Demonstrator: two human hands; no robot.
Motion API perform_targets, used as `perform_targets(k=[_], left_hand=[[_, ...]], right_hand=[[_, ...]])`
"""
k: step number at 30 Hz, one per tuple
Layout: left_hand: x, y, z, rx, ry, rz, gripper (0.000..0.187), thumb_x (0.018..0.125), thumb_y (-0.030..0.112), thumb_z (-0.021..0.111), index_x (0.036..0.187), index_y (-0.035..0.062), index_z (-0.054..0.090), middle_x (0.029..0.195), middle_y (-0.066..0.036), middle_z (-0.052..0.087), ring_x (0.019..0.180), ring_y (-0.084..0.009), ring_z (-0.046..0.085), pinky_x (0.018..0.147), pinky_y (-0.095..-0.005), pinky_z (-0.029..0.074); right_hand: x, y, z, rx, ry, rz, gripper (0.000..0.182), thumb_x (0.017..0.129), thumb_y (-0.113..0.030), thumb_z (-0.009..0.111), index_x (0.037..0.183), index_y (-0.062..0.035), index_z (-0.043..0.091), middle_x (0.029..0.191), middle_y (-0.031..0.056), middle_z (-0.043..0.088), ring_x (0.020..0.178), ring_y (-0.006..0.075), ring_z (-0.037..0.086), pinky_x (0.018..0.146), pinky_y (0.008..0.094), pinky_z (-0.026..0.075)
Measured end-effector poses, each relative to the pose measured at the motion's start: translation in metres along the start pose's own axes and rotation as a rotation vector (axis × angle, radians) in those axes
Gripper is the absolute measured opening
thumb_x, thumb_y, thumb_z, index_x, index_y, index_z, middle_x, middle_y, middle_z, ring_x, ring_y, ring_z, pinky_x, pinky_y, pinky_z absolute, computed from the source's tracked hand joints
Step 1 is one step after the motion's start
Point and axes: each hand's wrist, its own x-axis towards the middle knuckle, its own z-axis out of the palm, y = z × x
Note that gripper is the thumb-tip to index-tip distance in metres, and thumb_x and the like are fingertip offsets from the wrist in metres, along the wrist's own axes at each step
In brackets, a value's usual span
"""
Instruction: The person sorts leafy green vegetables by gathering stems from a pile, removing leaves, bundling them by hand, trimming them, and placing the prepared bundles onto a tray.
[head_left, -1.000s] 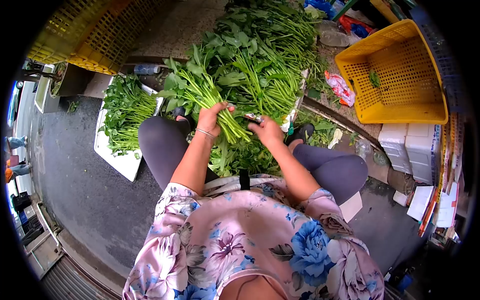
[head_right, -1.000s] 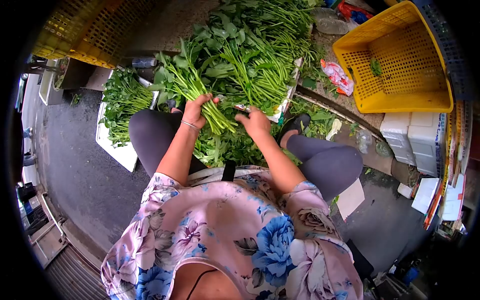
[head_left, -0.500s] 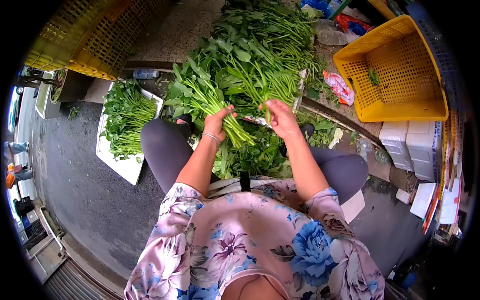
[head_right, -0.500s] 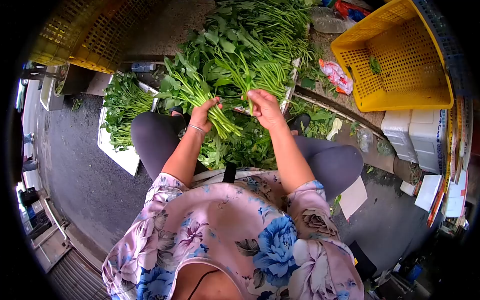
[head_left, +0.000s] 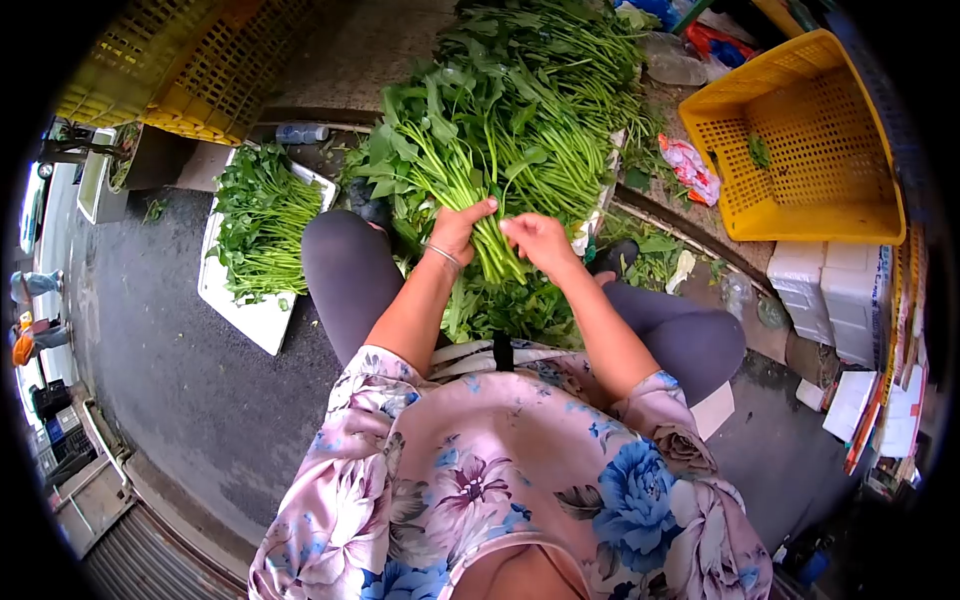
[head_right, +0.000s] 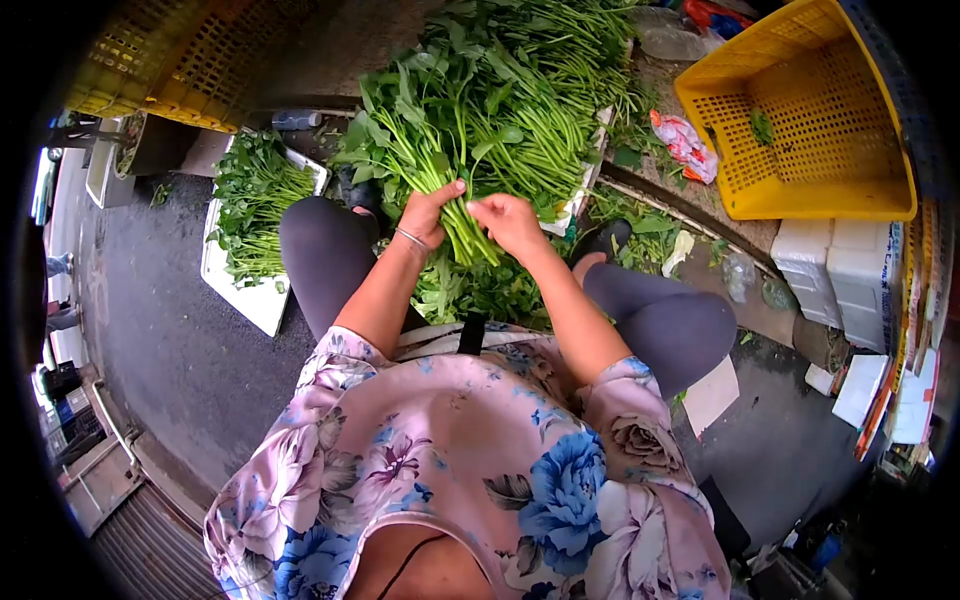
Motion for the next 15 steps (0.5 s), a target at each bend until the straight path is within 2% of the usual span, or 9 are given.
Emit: perform_targets(k=[2,4,6,8,10,11,12,14,15], left_hand=[[-0.001,-0.002,0.001,0.017,-0.014,-0.019,0.022,0.071,0.0,0.064,0.091,0.004,0.056,0.081,-0.003,0.059,0.07,-0.0154,0.057,0.062,-0.0294,0.047],[-0.002,-0.004,-0.001,0.011,0.005,-0.02,0.02,0.069,-0.001,0.064,0.088,0.0026,0.057,0.079,-0.004,0.06,0.069,-0.0154,0.057,0.063,-0.0281,0.047],[0.0,-0.007,-0.004,0.01,0.026,0.008,0.02,0.068,-0.002,0.063,0.087,0.0024,0.057,0.079,-0.005,0.06,0.069,-0.0155,0.057,0.064,-0.0278,0.047],[-0.001,-0.007,-0.004,-0.008,0.073,0.091,0.019,0.068,-0.003,0.061,0.086,0.0025,0.057,0.078,-0.005,0.06,0.068,-0.0152,0.057,0.063,-0.0278,0.047],[0.004,-0.004,-0.009,-0.041,0.083,0.115,0.019,0.068,-0.003,0.06,0.086,0.0024,0.055,0.077,-0.004,0.058,0.067,-0.0152,0.057,0.061,-0.0286,0.047],[0.003,0.001,-0.011,-0.021,0.073,0.096,0.018,0.07,-0.003,0.058,0.086,0.0028,0.054,0.076,-0.004,0.057,0.067,-0.0163,0.057,0.06,-0.0305,0.048],[0.002,0.005,-0.013,-0.005,0.065,0.074,0.016,0.071,-0.002,0.057,0.086,0.0032,0.053,0.076,-0.004,0.057,0.067,-0.0174,0.057,0.059,-0.0323,0.05],[0.0,0.008,-0.013,-0.019,0.06,0.052,0.014,0.073,0.0,0.056,0.086,0.0018,0.052,0.077,-0.006,0.057,0.066,-0.0193,0.058,0.058,-0.0344,0.051],[-0.002,0.009,-0.013,-0.069,0.029,0.012,0.013,0.073,0.001,0.055,0.086,0.0008,0.052,0.078,-0.007,0.057,0.067,-0.0199,0.059,0.058,-0.0345,0.051]], right_hand=[[0.014,0.007,0.008,-0.06,0.321,-0.208,0.024,0.076,-0.02,0.066,0.084,0.0012,0.059,0.07,0.0029,0.06,0.06,0.0087,0.053,0.054,0.0213,0.042],[0.018,-0.004,0.013,0.068,0.341,-0.223,0.023,0.074,-0.02,0.066,0.081,0.0006,0.06,0.069,0.004,0.061,0.059,0.0104,0.055,0.055,0.0234,0.044],[0.024,-0.004,0.017,-0.08,0.353,-0.257,0.015,0.077,-0.016,0.063,0.081,-0.0012,0.06,0.07,0.0011,0.059,0.059,0.0068,0.052,0.053,0.0198,0.042],[0.014,-0.002,0.019,-0.208,0.398,-0.26,0.018,0.075,-0.017,0.064,0.08,-0.0002,0.06,0.07,0.0033,0.06,0.059,0.0096,0.053,0.056,0.0228,0.044],[0.005,0.01,0.012,-0.619,0.261,-0.065,0.024,0.07,-0.02,0.067,0.079,0.0006,0.059,0.067,0.0058,0.061,0.057,0.0128,0.055,0.058,0.0262,0.045],[0.006,0.018,0.001,-0.623,0.073,0.143,0.037,0.064,-0.033,0.07,0.08,-0.0017,0.059,0.071,0.0111,0.062,0.063,0.0235,0.059,0.06,0.0362,0.046],[0.001,0.013,-0.005,-0.63,0.072,0.148,0.037,0.064,-0.033,0.07,0.08,-0.0017,0.059,0.071,0.0111,0.062,0.063,0.0235,0.059,0.06,0.0362,0.046],[-0.007,0.007,-0.014,-0.692,0.341,0.062,0.043,0.067,-0.034,0.068,0.095,-0.0045,0.056,0.091,0.0131,0.06,0.076,0.0257,0.059,0.066,0.0359,0.046],[-0.004,-0.005,-0.017,-0.759,0.432,-0.017,0.048,0.07,-0.037,0.066,0.105,-0.0077,0.052,0.105,0.0132,0.054,0.083,0.0266,0.057,0.071,0.0362,0.045]])
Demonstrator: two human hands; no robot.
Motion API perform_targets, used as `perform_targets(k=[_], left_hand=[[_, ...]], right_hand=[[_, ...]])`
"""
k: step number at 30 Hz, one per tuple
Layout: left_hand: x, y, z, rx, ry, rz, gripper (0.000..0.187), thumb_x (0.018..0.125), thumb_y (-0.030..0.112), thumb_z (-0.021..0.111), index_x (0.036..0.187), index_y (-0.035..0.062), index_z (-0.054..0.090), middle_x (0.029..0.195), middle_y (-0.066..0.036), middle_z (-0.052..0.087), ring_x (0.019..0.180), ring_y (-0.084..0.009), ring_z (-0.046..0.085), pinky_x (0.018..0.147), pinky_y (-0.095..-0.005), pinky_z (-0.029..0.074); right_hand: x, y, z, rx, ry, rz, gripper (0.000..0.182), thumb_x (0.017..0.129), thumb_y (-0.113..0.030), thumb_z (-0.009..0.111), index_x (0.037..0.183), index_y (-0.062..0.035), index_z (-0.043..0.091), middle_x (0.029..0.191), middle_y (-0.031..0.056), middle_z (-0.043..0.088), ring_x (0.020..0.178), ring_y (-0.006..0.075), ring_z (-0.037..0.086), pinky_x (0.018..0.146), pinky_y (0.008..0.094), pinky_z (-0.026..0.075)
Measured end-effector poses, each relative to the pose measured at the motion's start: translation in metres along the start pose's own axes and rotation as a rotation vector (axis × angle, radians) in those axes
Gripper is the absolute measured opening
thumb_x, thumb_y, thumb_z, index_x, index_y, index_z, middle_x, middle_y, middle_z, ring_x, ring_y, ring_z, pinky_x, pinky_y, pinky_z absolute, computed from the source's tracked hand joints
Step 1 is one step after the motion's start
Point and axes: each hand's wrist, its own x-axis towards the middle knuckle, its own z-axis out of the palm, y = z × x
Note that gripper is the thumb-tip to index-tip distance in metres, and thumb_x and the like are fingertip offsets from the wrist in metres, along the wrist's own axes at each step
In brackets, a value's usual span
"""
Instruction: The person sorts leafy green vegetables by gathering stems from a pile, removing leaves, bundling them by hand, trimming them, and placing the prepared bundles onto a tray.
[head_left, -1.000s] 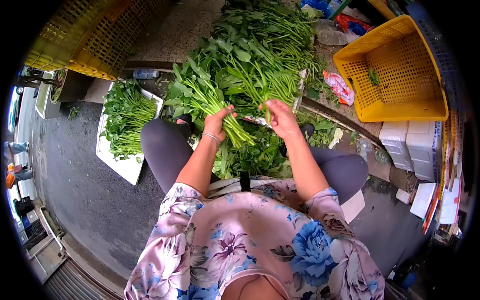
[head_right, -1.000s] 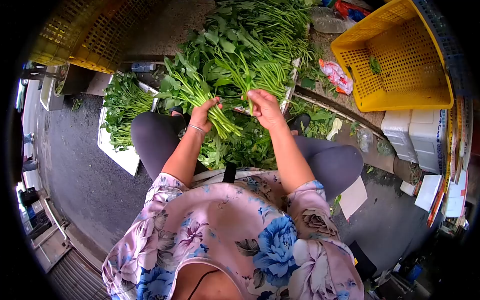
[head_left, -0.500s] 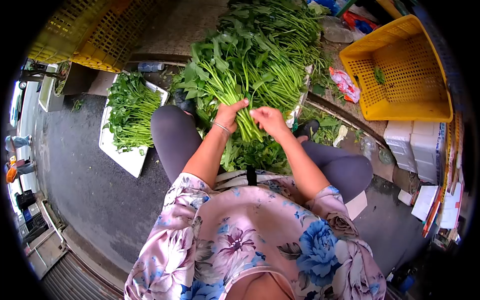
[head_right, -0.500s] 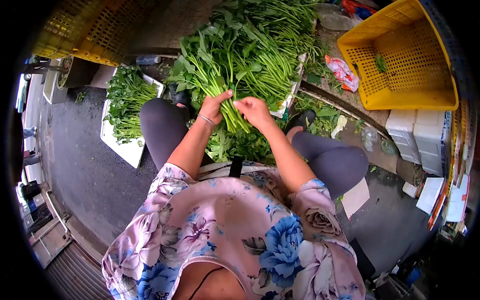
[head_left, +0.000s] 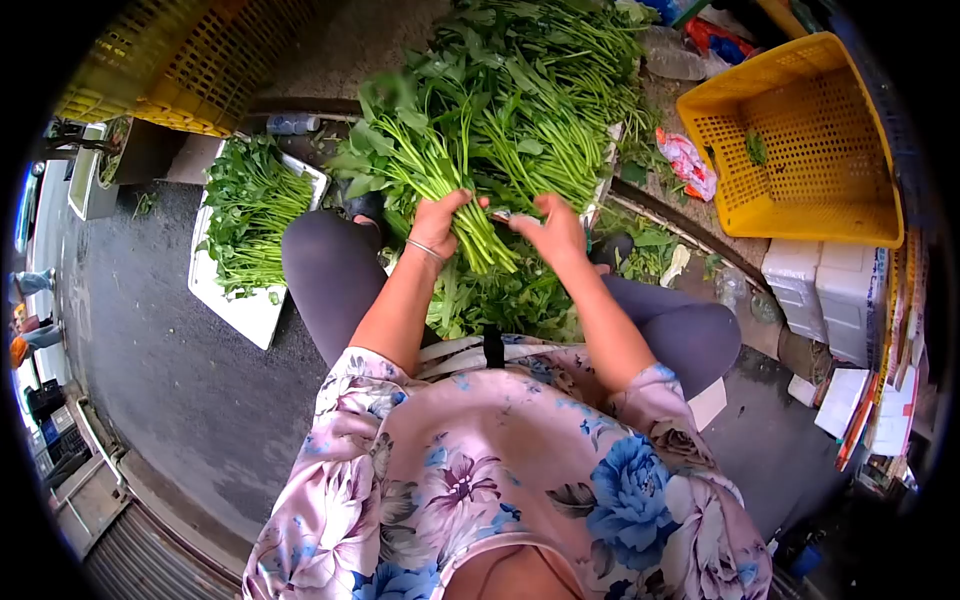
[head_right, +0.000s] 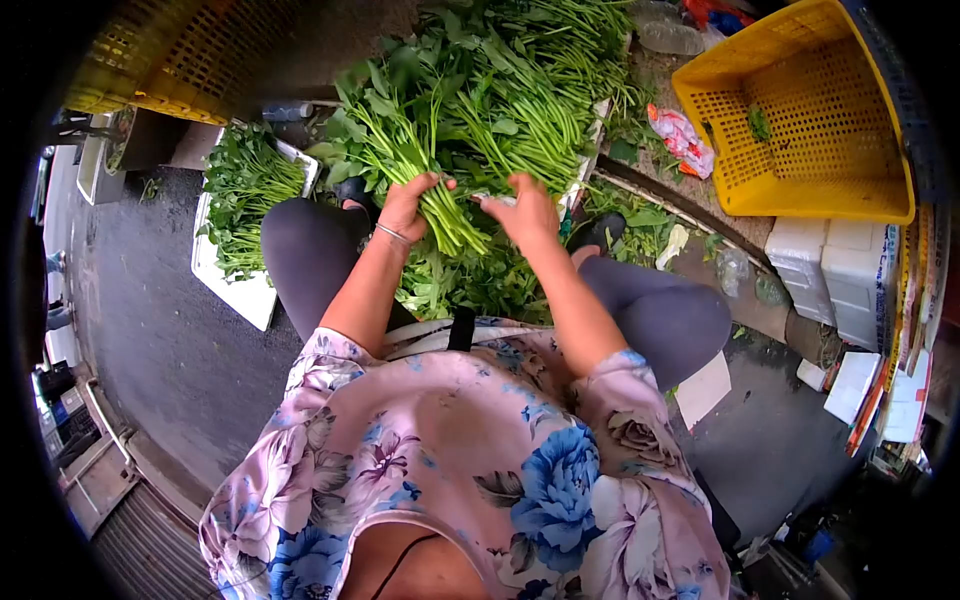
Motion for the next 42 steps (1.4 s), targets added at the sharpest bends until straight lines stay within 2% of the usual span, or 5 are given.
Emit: perform_targets(k=[7,13,30,35,42], left_hand=[[0.002,0.012,-0.013,-0.37,-0.286,-0.062,0.017,0.074,0.011,0.057,0.089,0.0049,0.053,0.077,-0.004,0.054,0.07,-0.0143,0.053,0.07,-0.0287,0.044],[0.011,0.022,-0.015,-0.56,-0.169,0.033,0.02,0.075,0.009,0.054,0.095,0.0059,0.056,0.078,-0.004,0.055,0.075,-0.0154,0.052,0.077,-0.0306,0.043],[-0.003,-0.007,0.005,0.154,-0.129,0.014,0.022,0.072,-0.001,0.063,0.093,0.0028,0.055,0.082,-0.004,0.06,0.072,-0.0153,0.058,0.064,-0.0282,0.048],[-0.003,-0.003,0.006,0.139,-0.132,-0.028,0.023,0.07,-0.007,0.061,0.091,0.0005,0.055,0.078,-0.006,0.06,0.065,-0.0169,0.059,0.059,-0.0284,0.05],[-0.005,-0.002,0.004,0.166,-0.063,0.08,0.026,0.07,-0.008,0.059,0.094,0.0006,0.054,0.081,-0.008,0.06,0.069,-0.018,0.059,0.062,-0.0299,0.051]], right_hand=[[0.084,-0.017,0.009,-0.249,-0.127,0.129,0.03,0.075,-0.032,0.063,0.09,-0.0058,0.062,0.09,0.0104,0.061,0.076,0.0221,0.058,0.065,0.0368,0.046],[0.05,-0.015,-0.053,1.043,-0.269,0.083,0.019,0.08,-0.02,0.06,0.087,-0.0024,0.063,0.066,-0.0007,0.056,0.044,0.002,0.029,0.038,0.0172,0.022],[-0.006,-0.013,0.014,0.276,-0.289,-0.213,0.031,0.078,-0.033,0.061,0.076,-0.0016,0.061,0.056,0.0025,0.053,0.046,0.0082,0.042,0.044,0.0254,0.034],[0.012,-0.026,-0.005,0.56,-0.223,0.134,0.059,0.079,-0.052,0.051,0.079,0.0062,0.062,0.059,0.0042,0.058,0.048,0.0123,0.053,0.049,0.0248,0.044],[0.031,-0.042,0.022,0.466,0.03,-0.091,0.022,0.074,-0.022,0.061,0.071,-0.0009,0.059,0.062,0.0101,0.059,0.053,0.0204,0.055,0.054,0.032,0.043]])
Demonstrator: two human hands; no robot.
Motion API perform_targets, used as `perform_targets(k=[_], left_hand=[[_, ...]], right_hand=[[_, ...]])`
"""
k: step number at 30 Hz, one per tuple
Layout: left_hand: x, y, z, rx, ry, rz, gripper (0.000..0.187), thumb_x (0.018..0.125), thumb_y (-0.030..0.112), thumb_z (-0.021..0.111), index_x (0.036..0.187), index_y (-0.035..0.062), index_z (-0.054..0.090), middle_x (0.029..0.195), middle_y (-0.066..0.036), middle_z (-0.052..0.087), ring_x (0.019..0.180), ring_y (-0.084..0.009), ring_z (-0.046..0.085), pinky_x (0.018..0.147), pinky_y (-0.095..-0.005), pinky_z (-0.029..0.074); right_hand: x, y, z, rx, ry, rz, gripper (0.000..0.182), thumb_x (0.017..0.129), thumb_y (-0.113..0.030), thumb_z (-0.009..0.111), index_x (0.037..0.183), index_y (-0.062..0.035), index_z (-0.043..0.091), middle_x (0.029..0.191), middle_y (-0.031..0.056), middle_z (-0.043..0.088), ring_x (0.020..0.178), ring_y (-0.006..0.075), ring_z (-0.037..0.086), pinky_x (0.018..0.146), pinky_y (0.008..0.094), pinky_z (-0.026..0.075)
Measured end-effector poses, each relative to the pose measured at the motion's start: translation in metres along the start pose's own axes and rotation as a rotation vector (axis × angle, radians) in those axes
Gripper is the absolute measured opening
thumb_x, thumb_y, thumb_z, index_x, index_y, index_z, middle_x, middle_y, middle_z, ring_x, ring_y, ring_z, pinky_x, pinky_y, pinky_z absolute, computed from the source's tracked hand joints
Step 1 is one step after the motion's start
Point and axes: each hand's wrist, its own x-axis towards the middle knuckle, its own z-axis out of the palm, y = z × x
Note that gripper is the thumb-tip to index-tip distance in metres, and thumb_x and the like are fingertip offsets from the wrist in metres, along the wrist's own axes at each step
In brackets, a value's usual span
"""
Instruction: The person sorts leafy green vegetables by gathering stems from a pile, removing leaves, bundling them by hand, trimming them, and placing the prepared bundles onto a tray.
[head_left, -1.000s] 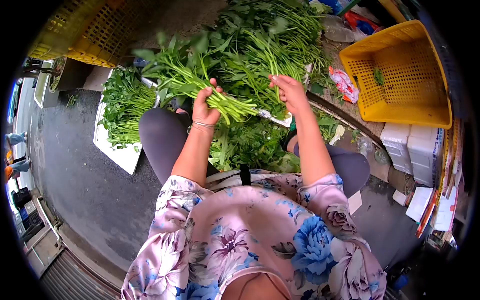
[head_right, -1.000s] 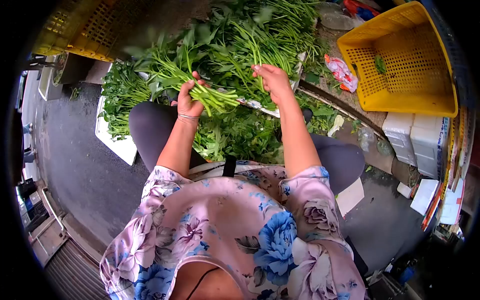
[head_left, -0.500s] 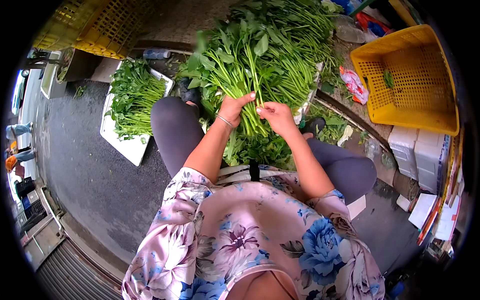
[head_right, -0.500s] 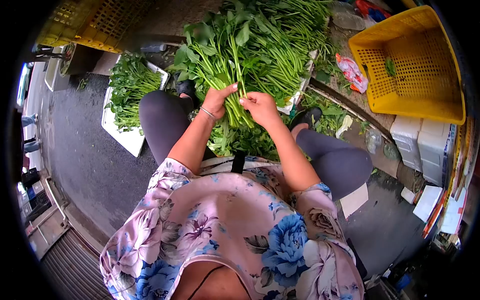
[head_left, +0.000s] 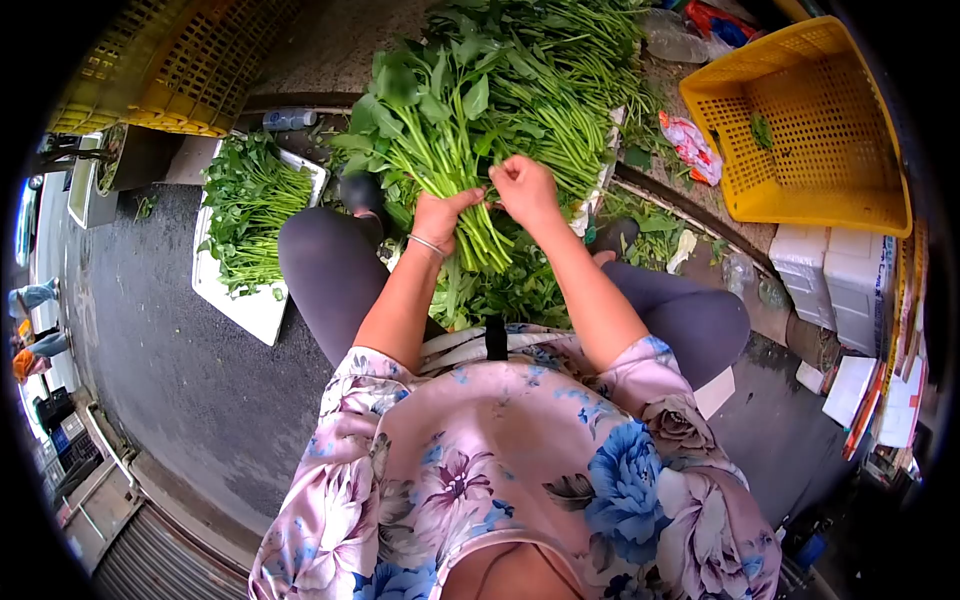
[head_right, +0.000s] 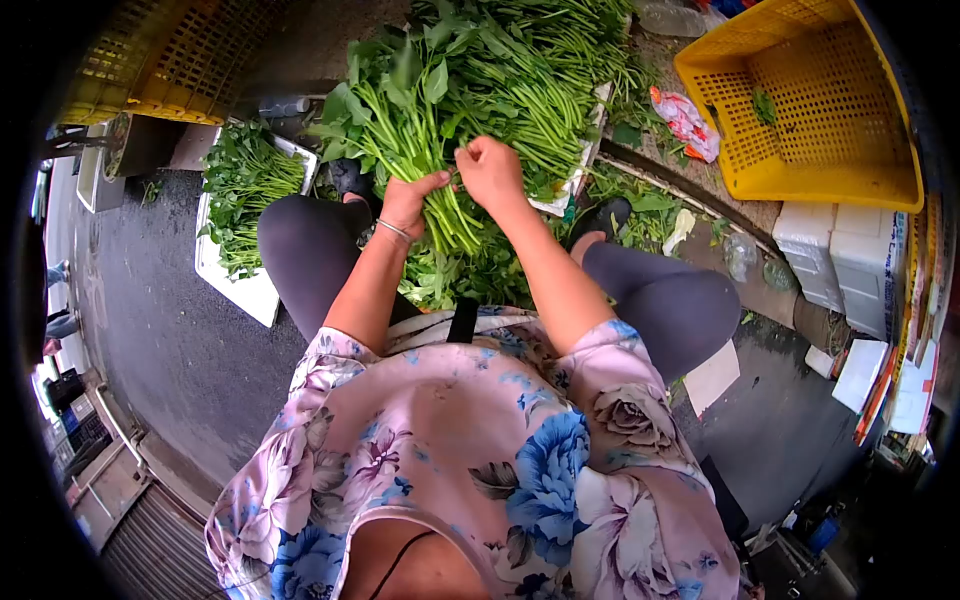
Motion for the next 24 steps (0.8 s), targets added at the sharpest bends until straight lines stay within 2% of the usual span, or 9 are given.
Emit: perform_targets(k=[2,6,9,11,15,17,19,22,24], left_hand=[[0.006,0.003,-0.01,-0.016,0.037,0.022,0.023,0.071,-0.007,0.059,0.092,-0.0005,0.054,0.082,-0.008,0.06,0.069,-0.0185,0.059,0.063,-0.0308,0.051],[0.007,0.009,-0.012,-0.109,0.106,-0.003,0.019,0.073,-0.003,0.058,0.091,-0.0034,0.054,0.081,-0.01,0.06,0.07,-0.0209,0.06,0.065,-0.0314,0.051],[0.008,0.004,-0.016,-0.157,0.082,-0.052,0.017,0.074,-0.002,0.057,0.09,-0.004,0.053,0.081,-0.01,0.059,0.069,-0.0221,0.06,0.064,-0.0316,0.05],[0.008,0.006,-0.015,-0.175,0.06,-0.073,0.016,0.073,-0.002,0.057,0.089,-0.0027,0.053,0.081,-0.01,0.058,0.068,-0.0214,0.059,0.062,-0.0324,0.05],[0.007,0.011,-0.016,-0.266,0.052,-0.045,0.021,0.073,-0.001,0.056,0.093,0.0003,0.051,0.084,-0.007,0.058,0.066,-0.0192,0.058,0.06,-0.0331,0.049],[0.006,0.013,-0.019,-0.292,0.075,-0.016,0.021,0.074,0.0,0.056,0.094,0.001,0.051,0.086,-0.006,0.058,0.066,-0.0186,0.057,0.06,-0.033,0.049],[0.011,0.012,-0.023,-0.402,0.136,-0.004,0.025,0.072,-0.003,0.055,0.097,0.0012,0.051,0.086,-0.009,0.06,0.064,-0.0196,0.058,0.059,-0.0327,0.05],[0.015,0.007,-0.025,-0.357,0.192,-0.053,0.022,0.072,-0.002,0.056,0.094,-0.0011,0.052,0.084,-0.01,0.06,0.065,-0.0198,0.058,0.06,-0.0326,0.05],[0.018,0.003,-0.022,-0.284,0.257,-0.116,0.017,0.072,-0.002,0.057,0.089,-0.003,0.054,0.082,-0.01,0.06,0.066,-0.0203,0.059,0.059,-0.0325,0.05]], right_hand=[[-0.023,0.008,-0.002,-0.152,-0.05,-0.07,0.023,0.076,-0.022,0.058,0.066,-0.0016,0.055,0.06,0.0133,0.057,0.056,0.0278,0.055,0.055,0.0368,0.043],[-0.05,0.042,-0.013,-0.539,-0.51,0.118,0.021,0.074,-0.021,0.06,0.075,0.0007,0.059,0.064,0.015,0.058,0.059,0.0255,0.056,0.058,0.0332,0.044],[-0.031,0.034,-0.021,-0.418,-0.252,0.241,0.03,0.072,-0.028,0.064,0.084,-0.001,0.062,0.076,0.0183,0.061,0.074,0.0287,0.06,0.068,0.0367,0.046],[-0.001,0.052,-0.008,-0.459,0.126,-0.114,0.033,0.073,-0.029,0.063,0.096,-0.0043,0.059,0.088,0.0162,0.059,0.08,0.0299,0.058,0.071,0.04,0.045],[0.03,0.042,0.009,-0.671,0.193,-0.036,0.032,0.074,-0.03,0.063,0.092,-0.0044,0.06,0.088,0.0149,0.059,0.078,0.0301,0.058,0.068,0.0414,0.046],[0.039,0.041,0.003,-0.57,-0.069,0.165,0.032,0.075,-0.033,0.061,0.088,-0.0034,0.061,0.086,0.0125,0.06,0.075,0.0313,0.058,0.065,0.0426,0.046],[0.041,0.038,-0.008,-0.491,-0.113,0.171,0.029,0.077,-0.031,0.062,0.086,-0.003,0.061,0.079,0.0067,0.062,0.064,0.0228,0.057,0.058,0.036,0.046],[0.019,0.021,-0.034,0.487,-0.351,0.359,0.02,0.08,-0.021,0.061,0.087,-0.0023,0.06,0.071,-0.0008,0.057,0.051,0.0017,0.039,0.04,0.0153,0.029],[0.006,0.013,-0.039,0.612,-0.372,0.379,0.021,0.08,-0.022,0.061,0.089,-0.0024,0.06,0.072,-0.0004,0.058,0.05,0.0014,0.038,0.039,0.015,0.027]])
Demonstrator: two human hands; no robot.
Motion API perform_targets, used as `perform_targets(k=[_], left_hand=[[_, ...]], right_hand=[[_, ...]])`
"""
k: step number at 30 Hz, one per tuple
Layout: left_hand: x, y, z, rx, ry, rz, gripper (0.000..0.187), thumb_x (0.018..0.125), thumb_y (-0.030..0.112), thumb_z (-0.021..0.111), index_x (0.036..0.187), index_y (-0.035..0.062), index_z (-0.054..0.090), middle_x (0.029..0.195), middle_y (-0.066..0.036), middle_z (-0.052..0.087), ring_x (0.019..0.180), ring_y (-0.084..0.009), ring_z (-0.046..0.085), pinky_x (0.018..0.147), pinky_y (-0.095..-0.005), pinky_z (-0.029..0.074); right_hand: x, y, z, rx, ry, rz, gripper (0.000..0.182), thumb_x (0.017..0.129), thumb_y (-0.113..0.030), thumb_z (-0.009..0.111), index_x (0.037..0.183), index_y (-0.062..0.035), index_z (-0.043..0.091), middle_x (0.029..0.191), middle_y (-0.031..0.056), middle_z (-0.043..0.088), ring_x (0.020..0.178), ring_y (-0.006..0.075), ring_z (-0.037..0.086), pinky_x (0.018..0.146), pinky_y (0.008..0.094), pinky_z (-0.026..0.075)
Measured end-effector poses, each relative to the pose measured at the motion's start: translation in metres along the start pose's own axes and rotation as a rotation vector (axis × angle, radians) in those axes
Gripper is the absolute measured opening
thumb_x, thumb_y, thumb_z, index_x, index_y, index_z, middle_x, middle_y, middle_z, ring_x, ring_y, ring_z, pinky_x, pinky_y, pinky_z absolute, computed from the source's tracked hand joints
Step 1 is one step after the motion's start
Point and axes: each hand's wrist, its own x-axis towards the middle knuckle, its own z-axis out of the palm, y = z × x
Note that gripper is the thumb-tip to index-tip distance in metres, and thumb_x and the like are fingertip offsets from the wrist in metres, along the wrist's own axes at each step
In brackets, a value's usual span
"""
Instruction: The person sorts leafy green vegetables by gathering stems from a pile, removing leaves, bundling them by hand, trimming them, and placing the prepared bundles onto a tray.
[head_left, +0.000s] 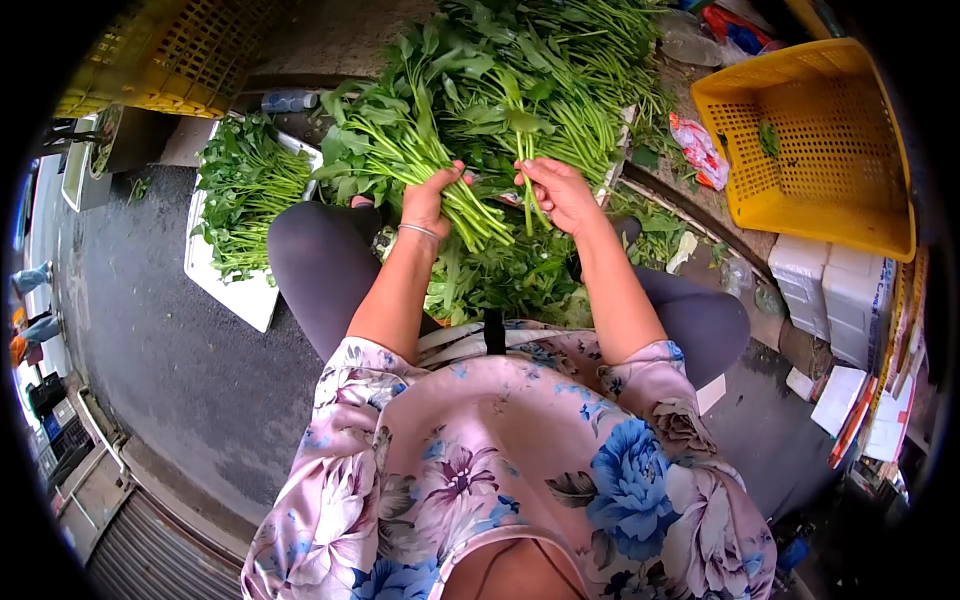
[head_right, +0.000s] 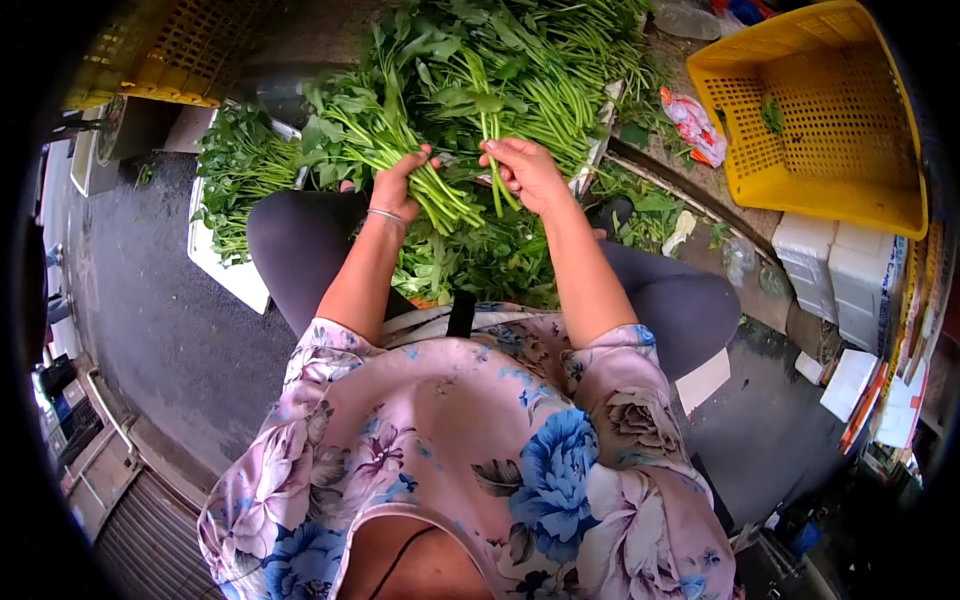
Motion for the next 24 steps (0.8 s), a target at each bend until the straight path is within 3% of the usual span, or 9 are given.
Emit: perform_targets(k=[1,6,10,13,15,17,19,21,24], left_hand=[[-0.001,-0.003,0.001,0.001,-0.002,-0.002,0.017,0.072,-0.002,0.057,0.089,-0.003,0.054,0.082,-0.01,0.06,0.066,-0.0203,0.059,0.059,-0.0325,0.05],[-0.007,-0.024,0.005,0.15,-0.109,-0.061,0.019,0.073,0.006,0.065,0.089,-0.0015,0.059,0.079,-0.008,0.061,0.068,-0.0188,0.06,0.062,-0.0332,0.051],[-0.014,-0.023,0.011,0.102,-0.105,-0.103,0.019,0.072,0.005,0.066,0.089,-0.0005,0.059,0.083,-0.008,0.061,0.07,-0.0189,0.06,0.064,-0.0331,0.051],[-0.013,-0.025,0.012,0.119,-0.123,-0.101,0.018,0.073,0.003,0.065,0.09,-0.0004,0.058,0.083,-0.008,0.061,0.071,-0.019,0.06,0.064,-0.0326,0.05],[-0.013,-0.023,0.011,0.103,-0.138,-0.135,0.017,0.073,0.003,0.064,0.089,-0.0008,0.058,0.082,-0.008,0.061,0.071,-0.0191,0.06,0.064,-0.0327,0.05],[-0.014,-0.019,0.011,0.114,-0.171,-0.192,0.017,0.072,0.002,0.064,0.088,-0.001,0.058,0.081,-0.008,0.061,0.07,-0.0192,0.06,0.063,-0.0333,0.051],[-0.016,-0.018,0.013,0.13,-0.151,-0.173,0.018,0.072,0.001,0.065,0.089,-0.001,0.058,0.081,-0.008,0.061,0.069,-0.0193,0.06,0.063,-0.0338,0.051],[-0.018,-0.019,0.014,0.147,-0.13,-0.156,0.02,0.071,0.001,0.065,0.089,-0.001,0.058,0.08,-0.008,0.061,0.069,-0.0195,0.06,0.063,-0.0342,0.051],[-0.015,-0.024,0.012,0.154,-0.14,-0.05,0.024,0.068,0.0,0.067,0.09,-0.0006,0.057,0.079,-0.007,0.061,0.067,-0.0187,0.06,0.063,-0.0349,0.05]], right_hand=[[-0.003,0.0,0.002,0.122,-0.051,0.008,0.022,0.081,-0.022,0.06,0.092,-0.0025,0.059,0.073,-0.0001,0.058,0.05,0.001,0.037,0.038,0.0147,0.025],[-0.001,0.017,0.029,-0.084,0.0,-0.014,0.022,0.084,-0.026,0.055,0.09,-0.0058,0.061,0.069,-0.0037,0.055,0.05,0.002,0.036,0.04,0.0168,0.026],[-0.003,0.028,0.046,-0.173,0.207,-0.161,0.022,0.085,-0.019,0.053,0.092,0.0004,0.06,0.07,0.0004,0.056,0.062,0.0072,0.046,0.058,0.0226,0.039],[0.008,0.046,0.045,-0.326,0.292,-0.262,0.02,0.084,-0.011,0.052,0.1,-0.0012,0.059,0.064,-0.0056,0.046,0.052,0.0042,0.035,0.048,0.0198,0.032],[0.009,0.046,0.046,-0.253,0.33,-0.348,0.017,0.083,-0.012,0.054,0.094,0.0003,0.059,0.067,-0.0034,0.049,0.052,0.0044,0.038,0.048,0.0192,0.033],[0.0,0.034,0.048,-0.062,0.309,-0.236,0.018,0.08,-0.012,0.054,0.085,0.005,0.059,0.069,0.0066,0.058,0.055,0.0116,0.05,0.055,0.0261,0.041],[0.012,0.03,0.044,-0.039,0.333,-0.272,0.023,0.078,-0.016,0.058,0.083,0.006,0.058,0.069,0.0094,0.059,0.056,0.0148,0.053,0.056,0.0278,0.043],[0.022,0.02,0.044,-0.194,0.461,-0.36,0.018,0.077,-0.016,0.062,0.082,0.0004,0.058,0.063,-0.0003,0.053,0.051,0.0057,0.041,0.048,0.0211,0.034],[0.039,0.005,0.05,-0.298,0.449,-0.412,0.023,0.072,-0.02,0.068,0.077,-0.0005,0.058,0.061,-0.0011,0.052,0.051,0.0065,0.041,0.048,0.022,0.035]])
